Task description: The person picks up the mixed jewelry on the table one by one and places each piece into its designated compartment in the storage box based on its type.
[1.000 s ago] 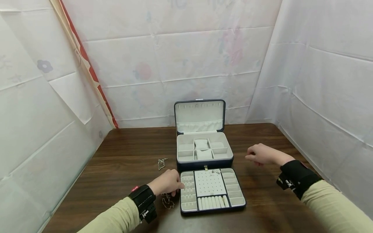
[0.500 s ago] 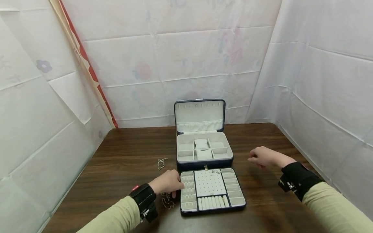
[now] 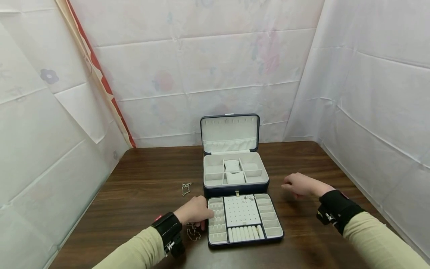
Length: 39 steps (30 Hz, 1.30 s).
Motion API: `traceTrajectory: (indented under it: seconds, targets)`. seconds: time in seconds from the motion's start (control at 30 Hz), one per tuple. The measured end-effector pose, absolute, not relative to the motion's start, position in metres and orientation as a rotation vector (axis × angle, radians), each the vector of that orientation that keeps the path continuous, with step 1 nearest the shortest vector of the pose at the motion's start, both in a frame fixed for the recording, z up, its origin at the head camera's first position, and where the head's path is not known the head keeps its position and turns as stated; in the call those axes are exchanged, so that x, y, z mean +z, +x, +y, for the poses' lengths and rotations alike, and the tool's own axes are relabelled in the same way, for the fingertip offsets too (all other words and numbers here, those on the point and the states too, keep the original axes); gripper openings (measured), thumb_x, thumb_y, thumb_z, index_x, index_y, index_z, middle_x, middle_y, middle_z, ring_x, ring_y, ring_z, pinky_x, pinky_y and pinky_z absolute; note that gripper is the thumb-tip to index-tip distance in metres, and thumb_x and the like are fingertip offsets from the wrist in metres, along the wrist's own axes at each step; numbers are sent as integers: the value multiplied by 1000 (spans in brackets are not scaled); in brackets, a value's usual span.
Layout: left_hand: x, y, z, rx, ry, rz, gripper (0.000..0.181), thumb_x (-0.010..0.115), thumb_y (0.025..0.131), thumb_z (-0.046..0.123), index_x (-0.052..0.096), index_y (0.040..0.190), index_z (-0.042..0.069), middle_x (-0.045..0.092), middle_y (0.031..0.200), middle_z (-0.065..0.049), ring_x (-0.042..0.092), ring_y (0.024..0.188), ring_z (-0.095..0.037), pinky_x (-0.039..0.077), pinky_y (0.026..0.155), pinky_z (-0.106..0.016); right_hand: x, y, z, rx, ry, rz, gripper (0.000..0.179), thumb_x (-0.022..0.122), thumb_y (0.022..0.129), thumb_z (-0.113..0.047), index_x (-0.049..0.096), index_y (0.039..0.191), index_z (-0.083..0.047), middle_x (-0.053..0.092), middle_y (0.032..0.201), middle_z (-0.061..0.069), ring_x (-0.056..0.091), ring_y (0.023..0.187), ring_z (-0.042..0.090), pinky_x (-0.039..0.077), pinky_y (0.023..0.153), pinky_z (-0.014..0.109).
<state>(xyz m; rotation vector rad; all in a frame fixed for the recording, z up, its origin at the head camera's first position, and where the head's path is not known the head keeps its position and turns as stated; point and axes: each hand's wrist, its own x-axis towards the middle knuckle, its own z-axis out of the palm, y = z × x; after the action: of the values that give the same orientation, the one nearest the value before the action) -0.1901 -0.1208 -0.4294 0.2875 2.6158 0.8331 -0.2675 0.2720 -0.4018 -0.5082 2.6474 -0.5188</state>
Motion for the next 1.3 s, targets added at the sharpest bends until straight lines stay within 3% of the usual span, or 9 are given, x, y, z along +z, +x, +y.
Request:
traceTrajectory:
  seconds: [0.13, 0.27, 0.43, 0.57, 0.93, 1.3]
  targets:
    - [-430, -189, -120, 873, 249, 2628, 27, 63, 80, 13, 64, 56, 3, 63, 46, -5, 49, 35, -11, 32, 36, -22, -406, -269, 263, -521, -493, 2666, 28, 51, 108, -27, 62, 92, -7, 60, 61, 4, 58, 51, 17, 49, 63, 32]
    - [-427, -190, -120, 894, 218, 2668, 26, 66, 79, 13, 63, 55, 4, 61, 44, -5, 53, 35, -12, 35, 36, -23, -409, -271, 254, -576, -449, 2695, 34, 49, 109, -35, 65, 106, -6, 63, 64, 4, 62, 54, 19, 50, 68, 34]
    - [-423, -191, -122, 912, 235, 2676, 27, 66, 80, 12, 63, 55, 4, 61, 44, -4, 54, 34, -11, 44, 38, -27, -410, -274, 244, -741, -399, 2655, 44, 45, 110, -39, 62, 125, -2, 65, 69, 7, 63, 56, 22, 52, 64, 34]
    - [-421, -192, -125, 912, 249, 2661, 28, 66, 82, 11, 63, 54, 4, 61, 44, -3, 53, 33, -9, 47, 40, -29, -409, -275, 240, -853, -366, 2608, 46, 41, 111, -38, 60, 128, 1, 67, 73, 10, 64, 57, 23, 52, 59, 35]
    - [-413, -190, -131, 973, 257, 2625, 25, 66, 82, 9, 64, 58, 0, 63, 46, -4, 56, 35, -10, 51, 42, -31, -405, -276, 219, -1095, -292, 2516, 39, 47, 109, -33, 67, 103, -1, 70, 76, 14, 66, 59, 23, 51, 57, 35]
    - [-404, -185, -134, 913, 244, 2625, 28, 67, 85, 10, 63, 57, 3, 63, 48, -4, 58, 37, -10, 51, 44, -29, -407, -276, 210, -1134, -228, 2488, 25, 44, 102, -14, 63, 99, 2, 71, 70, 11, 68, 57, 20, 55, 56, 32]
